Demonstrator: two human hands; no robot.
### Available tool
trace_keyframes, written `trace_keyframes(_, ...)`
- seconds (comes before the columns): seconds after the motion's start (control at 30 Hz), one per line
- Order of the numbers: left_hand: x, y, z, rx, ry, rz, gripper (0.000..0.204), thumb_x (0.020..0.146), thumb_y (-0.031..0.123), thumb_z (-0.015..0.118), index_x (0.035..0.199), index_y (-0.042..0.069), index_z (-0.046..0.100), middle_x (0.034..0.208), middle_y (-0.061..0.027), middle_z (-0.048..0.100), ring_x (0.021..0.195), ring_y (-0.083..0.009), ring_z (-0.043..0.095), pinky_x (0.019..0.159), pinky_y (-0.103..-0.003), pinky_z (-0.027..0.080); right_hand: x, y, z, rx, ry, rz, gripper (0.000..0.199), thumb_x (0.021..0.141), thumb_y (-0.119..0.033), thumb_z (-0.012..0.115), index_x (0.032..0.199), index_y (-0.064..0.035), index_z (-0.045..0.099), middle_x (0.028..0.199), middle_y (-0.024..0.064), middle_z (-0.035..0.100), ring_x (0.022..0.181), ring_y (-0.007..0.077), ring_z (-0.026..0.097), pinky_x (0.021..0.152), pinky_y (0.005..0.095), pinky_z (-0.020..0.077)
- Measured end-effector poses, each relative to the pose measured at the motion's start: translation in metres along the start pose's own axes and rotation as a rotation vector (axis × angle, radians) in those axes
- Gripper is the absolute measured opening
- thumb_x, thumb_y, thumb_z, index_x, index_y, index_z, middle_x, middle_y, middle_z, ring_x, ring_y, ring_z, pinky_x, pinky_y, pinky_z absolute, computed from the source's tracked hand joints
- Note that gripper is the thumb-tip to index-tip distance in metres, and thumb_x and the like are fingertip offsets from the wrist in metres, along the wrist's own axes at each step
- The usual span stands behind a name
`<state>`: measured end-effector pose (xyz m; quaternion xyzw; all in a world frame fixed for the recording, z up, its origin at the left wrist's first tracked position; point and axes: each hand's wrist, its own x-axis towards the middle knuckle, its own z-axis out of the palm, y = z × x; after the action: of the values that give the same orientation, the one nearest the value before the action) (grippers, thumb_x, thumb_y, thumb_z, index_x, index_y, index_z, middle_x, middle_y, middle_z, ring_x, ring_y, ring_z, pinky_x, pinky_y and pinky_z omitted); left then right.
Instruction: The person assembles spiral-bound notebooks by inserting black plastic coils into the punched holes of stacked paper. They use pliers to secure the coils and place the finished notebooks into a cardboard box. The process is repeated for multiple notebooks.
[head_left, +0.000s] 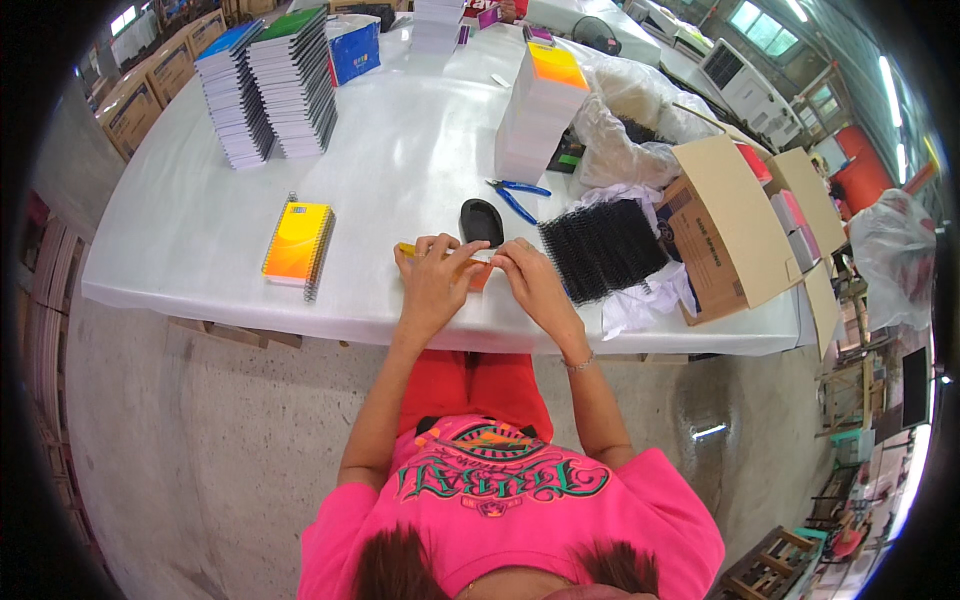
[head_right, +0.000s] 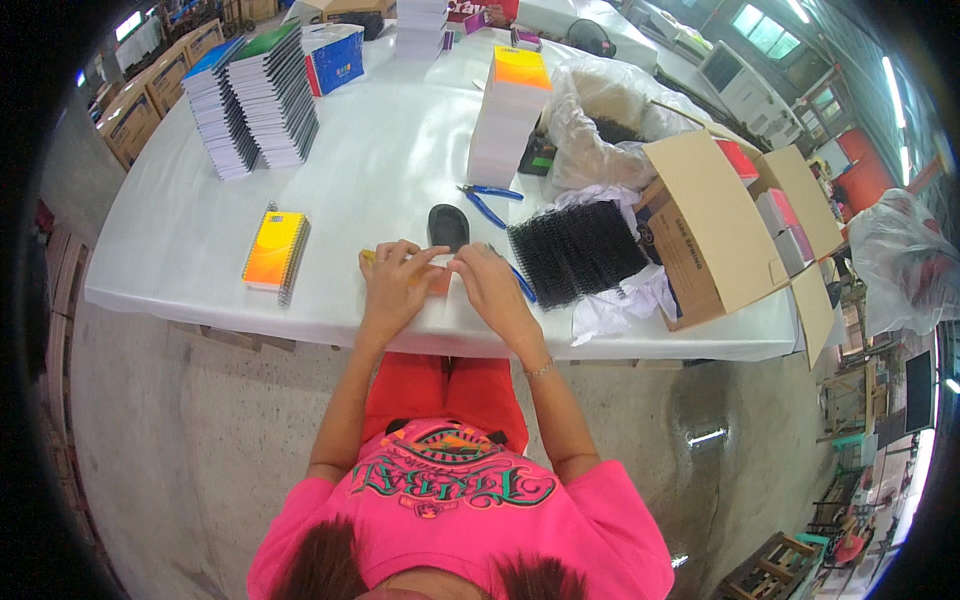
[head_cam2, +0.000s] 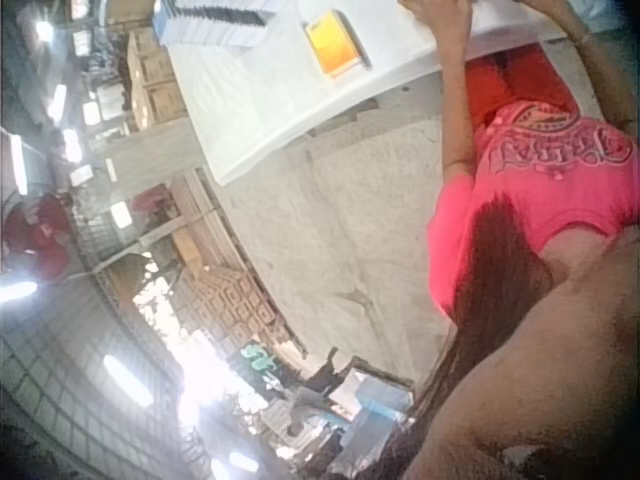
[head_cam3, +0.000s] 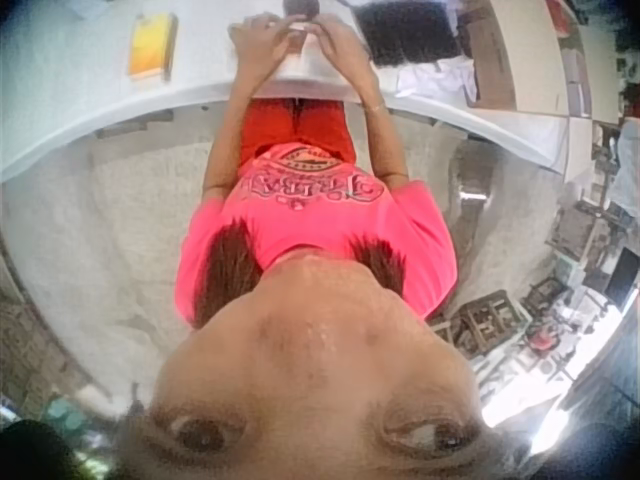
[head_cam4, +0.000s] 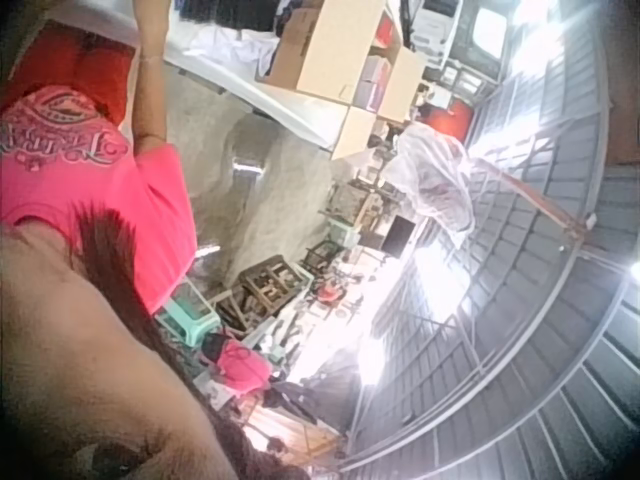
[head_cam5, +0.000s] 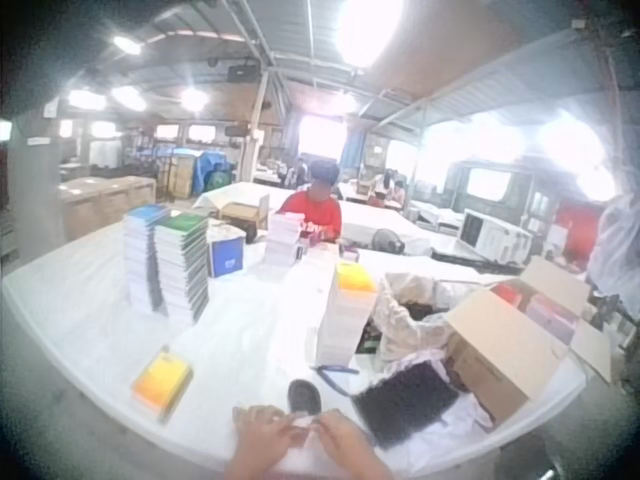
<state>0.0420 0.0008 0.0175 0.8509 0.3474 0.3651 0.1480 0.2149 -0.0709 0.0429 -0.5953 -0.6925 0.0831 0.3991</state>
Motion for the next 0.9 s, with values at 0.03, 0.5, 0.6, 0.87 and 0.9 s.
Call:
trace_keyframes(0.03,-0.002,-0.003,-0.002,0.009,-0.019,-0.013,0.033,0.089,0.030,0.067,0.122,0.029,0.067,0.110,-0.0009,0.054,0.106,-0.0214,0.050,0.099,-0.058,0.026,0.002,-0.008,0.000,0.000,0.021,0.007,0.015,0.092,-0.013,0.062,0.100,-0.0013,0.057,0.093,0.0176,0.061,0.082,0.0371,0.059,0.073,0.0452,0.0454)
trace_keyframes(0.5,-0.016,-0.035,0.010,-0.293,0.260,-0.186,0.058,0.074,0.015,0.082,0.123,0.008,0.052,0.128,-0.0196,0.038,0.120,-0.0381,0.042,0.104,-0.048,0.035,0.007,-0.010,0.012,-0.111,0.024,-0.001,0.010,0.094,-0.009,0.057,0.098,-0.0002,0.058,0.094,0.0187,0.061,0.088,0.0390,0.059,0.077,0.0448,0.0460)
trace_keyframes(0.6,-0.015,-0.027,0.010,-0.310,0.219,-0.229,0.059,0.074,0.016,0.083,0.120,0.007,0.048,0.119,-0.0168,0.040,0.117,-0.0357,0.044,0.101,-0.045,0.038,0.004,-0.007,0.013,-0.077,0.000,-0.006,0.008,0.093,-0.007,0.055,0.098,-0.0016,0.058,0.093,0.0179,0.061,0.090,0.0407,0.058,0.079,0.0468,0.0463)
trace_keyframes(0.87,-0.015,-0.045,-0.013,-0.373,0.132,-0.261,0.060,0.070,0.019,0.087,0.112,0.004,0.046,0.111,-0.0138,0.040,0.106,-0.0329,0.048,0.093,-0.044,0.042,0.028,0.033,-0.007,-0.015,-0.244,0.126,0.033,0.084,0.004,0.060,0.116,-0.0064,0.060,0.118,0.0173,0.055,0.110,0.0356,0.054,0.091,0.0409,0.0457)
trace_keyframes(0.9,-0.015,-0.047,-0.017,-0.371,0.128,-0.257,0.061,0.070,0.019,0.087,0.113,0.003,0.046,0.111,-0.0137,0.040,0.106,-0.0325,0.048,0.093,-0.043,0.042,0.032,0.043,-0.008,-0.079,-0.261,0.174,0.038,0.084,0.006,0.061,0.120,-0.0079,0.059,0.125,0.0168,0.053,0.113,0.0337,0.054,0.091,0.0391,0.0461)
